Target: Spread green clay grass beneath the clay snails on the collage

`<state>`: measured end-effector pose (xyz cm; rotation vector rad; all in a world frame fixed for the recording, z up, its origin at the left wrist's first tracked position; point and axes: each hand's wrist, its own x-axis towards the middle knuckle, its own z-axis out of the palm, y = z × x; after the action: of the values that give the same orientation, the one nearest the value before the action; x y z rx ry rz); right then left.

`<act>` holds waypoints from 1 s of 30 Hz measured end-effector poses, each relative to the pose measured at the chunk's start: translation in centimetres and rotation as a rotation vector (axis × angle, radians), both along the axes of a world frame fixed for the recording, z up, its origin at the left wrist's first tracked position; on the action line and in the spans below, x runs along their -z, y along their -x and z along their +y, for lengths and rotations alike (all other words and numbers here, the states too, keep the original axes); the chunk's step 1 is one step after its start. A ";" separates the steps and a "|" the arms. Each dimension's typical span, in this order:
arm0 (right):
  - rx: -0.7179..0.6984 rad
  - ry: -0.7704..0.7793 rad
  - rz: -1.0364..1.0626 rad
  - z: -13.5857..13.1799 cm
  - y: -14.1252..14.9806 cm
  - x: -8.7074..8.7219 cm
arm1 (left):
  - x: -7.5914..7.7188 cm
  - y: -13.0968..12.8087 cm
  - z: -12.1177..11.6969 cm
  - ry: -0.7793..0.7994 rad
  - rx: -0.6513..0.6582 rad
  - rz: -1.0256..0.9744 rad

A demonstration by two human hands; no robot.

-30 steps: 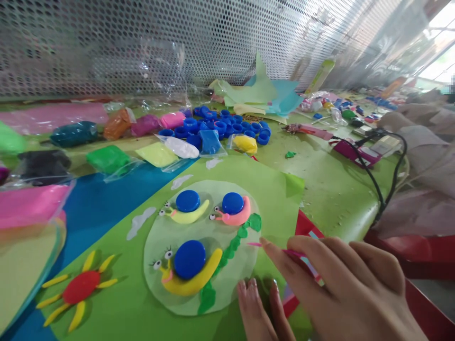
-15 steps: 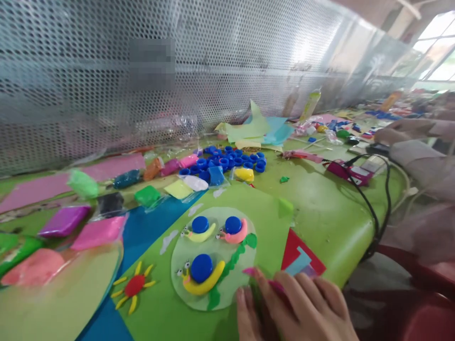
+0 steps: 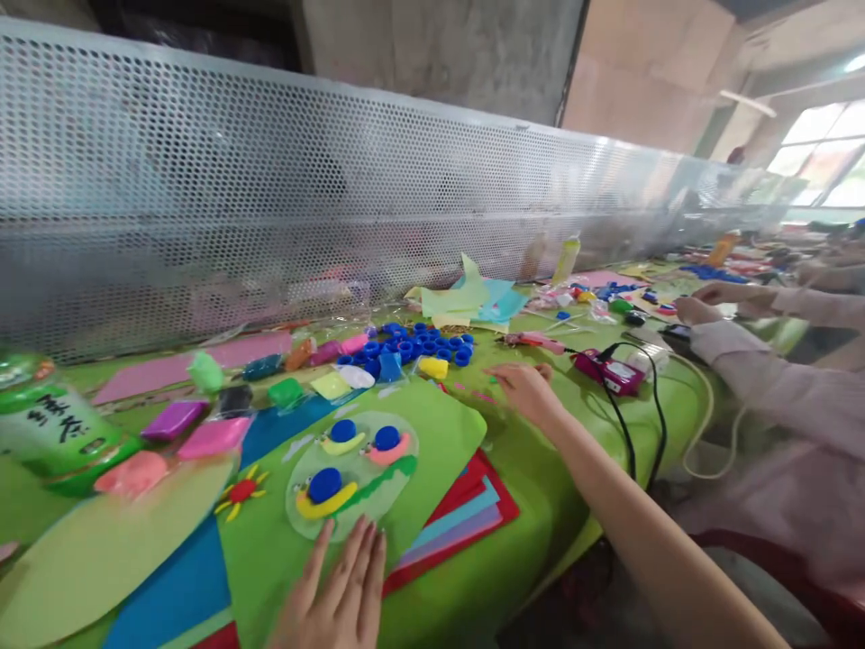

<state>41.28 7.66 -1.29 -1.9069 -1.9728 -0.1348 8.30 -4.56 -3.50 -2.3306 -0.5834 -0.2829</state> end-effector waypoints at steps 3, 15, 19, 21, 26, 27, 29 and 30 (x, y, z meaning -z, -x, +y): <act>-0.047 0.054 0.005 0.6 -1.0 0.2 | -1.1 -0.4 -1.1 0.124 -0.039 0.002; -0.563 0.178 0.475 -6.3 8.9 -3.5 | -3.2 2.1 -3.2 0.720 -0.420 -1.103; -0.787 0.260 0.614 -8.5 14.9 -4.5 | -5.5 0.6 -0.6 1.043 -0.420 -1.160; -0.796 0.274 0.678 -8.1 16.1 -4.5 | -6.4 0.0 0.7 1.118 -0.402 -1.145; -0.819 0.367 0.772 -6.1 15.7 -3.5 | -6.1 0.2 2.2 1.193 -0.414 -1.105; -0.821 0.384 0.774 -6.0 15.4 -3.2 | -5.7 0.2 2.2 1.199 -0.417 -1.095; -0.819 0.403 0.757 -5.9 15.1 -2.5 | -4.9 0.3 2.1 1.189 -0.419 -1.075; -0.818 0.405 0.738 -5.9 15.0 -2.2 | -4.5 0.3 2.0 1.172 -0.416 -1.060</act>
<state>26.31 1.78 0.95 -0.9283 -2.0998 1.0826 8.02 -2.51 0.99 -2.8233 -2.1787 -1.2667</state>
